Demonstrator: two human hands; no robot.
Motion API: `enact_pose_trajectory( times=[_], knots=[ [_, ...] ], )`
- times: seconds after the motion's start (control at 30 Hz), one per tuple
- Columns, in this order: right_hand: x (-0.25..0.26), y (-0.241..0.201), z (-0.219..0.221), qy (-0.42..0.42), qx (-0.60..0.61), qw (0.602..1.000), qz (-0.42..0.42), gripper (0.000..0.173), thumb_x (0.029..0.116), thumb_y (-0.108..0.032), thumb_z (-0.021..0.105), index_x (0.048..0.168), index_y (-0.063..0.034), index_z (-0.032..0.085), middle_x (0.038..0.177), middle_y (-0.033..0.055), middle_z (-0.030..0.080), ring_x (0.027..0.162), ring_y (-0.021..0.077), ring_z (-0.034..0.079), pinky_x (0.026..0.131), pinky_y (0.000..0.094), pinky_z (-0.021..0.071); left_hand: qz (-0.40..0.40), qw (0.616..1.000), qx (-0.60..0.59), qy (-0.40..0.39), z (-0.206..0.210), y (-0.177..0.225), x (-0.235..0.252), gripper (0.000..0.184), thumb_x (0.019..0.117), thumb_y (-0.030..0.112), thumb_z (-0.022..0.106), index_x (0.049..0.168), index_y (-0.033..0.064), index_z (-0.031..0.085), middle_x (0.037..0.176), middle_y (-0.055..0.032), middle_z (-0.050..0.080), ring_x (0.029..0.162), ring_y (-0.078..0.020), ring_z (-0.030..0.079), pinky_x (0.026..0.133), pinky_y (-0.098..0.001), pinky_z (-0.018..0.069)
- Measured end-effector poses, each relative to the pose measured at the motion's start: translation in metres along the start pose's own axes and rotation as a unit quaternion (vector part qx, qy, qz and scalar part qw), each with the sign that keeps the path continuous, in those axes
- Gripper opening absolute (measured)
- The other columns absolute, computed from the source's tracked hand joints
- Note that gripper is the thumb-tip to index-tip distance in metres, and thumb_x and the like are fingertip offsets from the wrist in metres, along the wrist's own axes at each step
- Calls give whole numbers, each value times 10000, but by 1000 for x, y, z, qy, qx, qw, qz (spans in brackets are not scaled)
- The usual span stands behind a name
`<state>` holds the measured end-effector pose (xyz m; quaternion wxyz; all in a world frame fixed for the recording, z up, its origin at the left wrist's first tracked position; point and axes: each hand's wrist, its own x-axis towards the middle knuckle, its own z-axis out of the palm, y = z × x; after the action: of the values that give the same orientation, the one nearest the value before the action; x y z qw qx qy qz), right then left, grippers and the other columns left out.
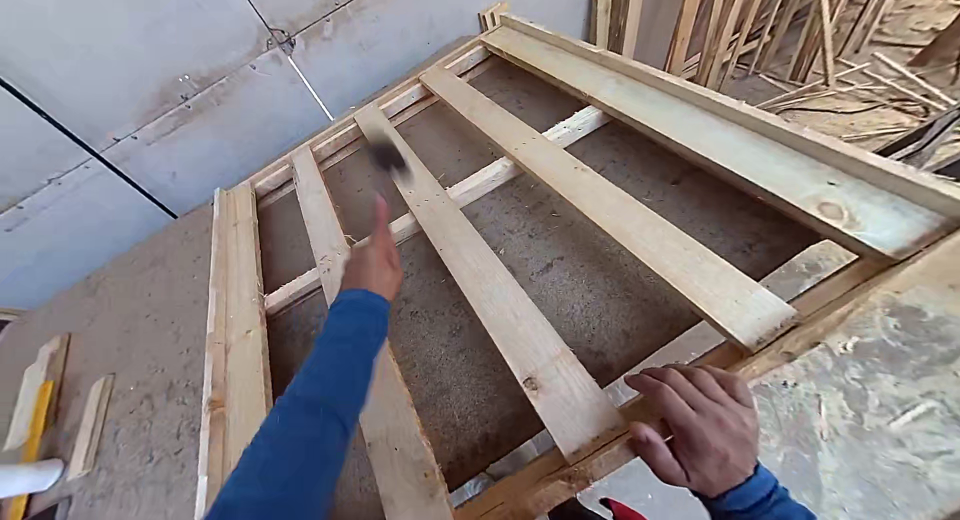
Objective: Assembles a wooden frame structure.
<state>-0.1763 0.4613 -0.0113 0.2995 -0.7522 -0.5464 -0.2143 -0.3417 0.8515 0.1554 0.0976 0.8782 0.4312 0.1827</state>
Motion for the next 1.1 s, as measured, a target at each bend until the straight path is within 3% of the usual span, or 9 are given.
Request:
enact_pose_trajectory(
  times=[0.1,0.23,0.33,0.47,0.57,0.77,0.9,0.97,1.1],
  knots=[
    [3,-1,3,-9,5,1000,20,679,962,-677,311,1050,-155,736,946,63,740,922,252,694,880,509,500,-141,976,-11,-168,-10,7,24,600,1110,333,394,1652,350,137,1050,-268,673,741,-393,694,662,-599,589],
    [4,1,3,-15,8,1000,26,697,946,-713,310,1037,-168,735,925,50,731,912,238,685,868,491,499,-17,984,-168,62,-71,44,25,582,1106,351,419,1646,329,201,872,-91,654,536,-195,630,482,-423,594],
    [6,-4,0,-13,5,999,33,705,950,-719,297,998,-169,735,886,45,718,891,234,671,871,480,481,103,950,-194,220,-54,54,42,635,1114,285,330,1659,185,20,905,-78,635,536,-161,600,460,-391,583],
    [7,-3,-5,-33,3,999,42,681,967,-689,307,984,-167,744,896,44,723,916,232,670,895,480,468,-47,997,35,-59,25,10,18,633,1103,258,385,1665,226,95,940,-284,712,775,-437,714,745,-654,556],
    [11,-3,-4,-46,5,998,51,664,961,-685,327,1018,-174,748,918,41,727,920,228,670,890,476,475,-161,971,-65,-166,-15,23,26,596,1111,365,416,1646,382,154,918,-180,670,588,-290,657,539,-499,594],
    [13,14,-9,-89,67,994,-1,412,1024,-528,500,1092,-180,711,960,38,732,955,201,682,898,393,507,116,955,-162,218,-43,74,45,642,1109,267,320,1649,117,8,835,-57,613,532,-159,593,458,-384,575],
    [14,85,-41,-106,117,987,-4,340,1022,-487,530,1065,-183,675,978,57,723,1057,233,671,1030,439,472,-53,998,29,-19,48,43,20,615,1096,238,404,1658,177,163,914,-283,709,713,-423,701,697,-653,556],
    [19,154,-57,-100,101,990,-5,403,992,-541,510,1125,-182,637,1047,61,678,1128,227,618,1077,430,413,-183,976,0,-120,33,60,31,585,1114,318,405,1653,311,178,960,-221,692,675,-337,690,628,-558,600],
    [36,272,-89,-64,13,998,-14,631,941,-649,492,1191,-88,640,1160,153,672,1230,334,590,1125,531,367,-123,976,-172,56,-12,133,24,585,1101,287,446,1642,291,224,918,-82,684,553,-190,649,497,-403,601]
  ],
)
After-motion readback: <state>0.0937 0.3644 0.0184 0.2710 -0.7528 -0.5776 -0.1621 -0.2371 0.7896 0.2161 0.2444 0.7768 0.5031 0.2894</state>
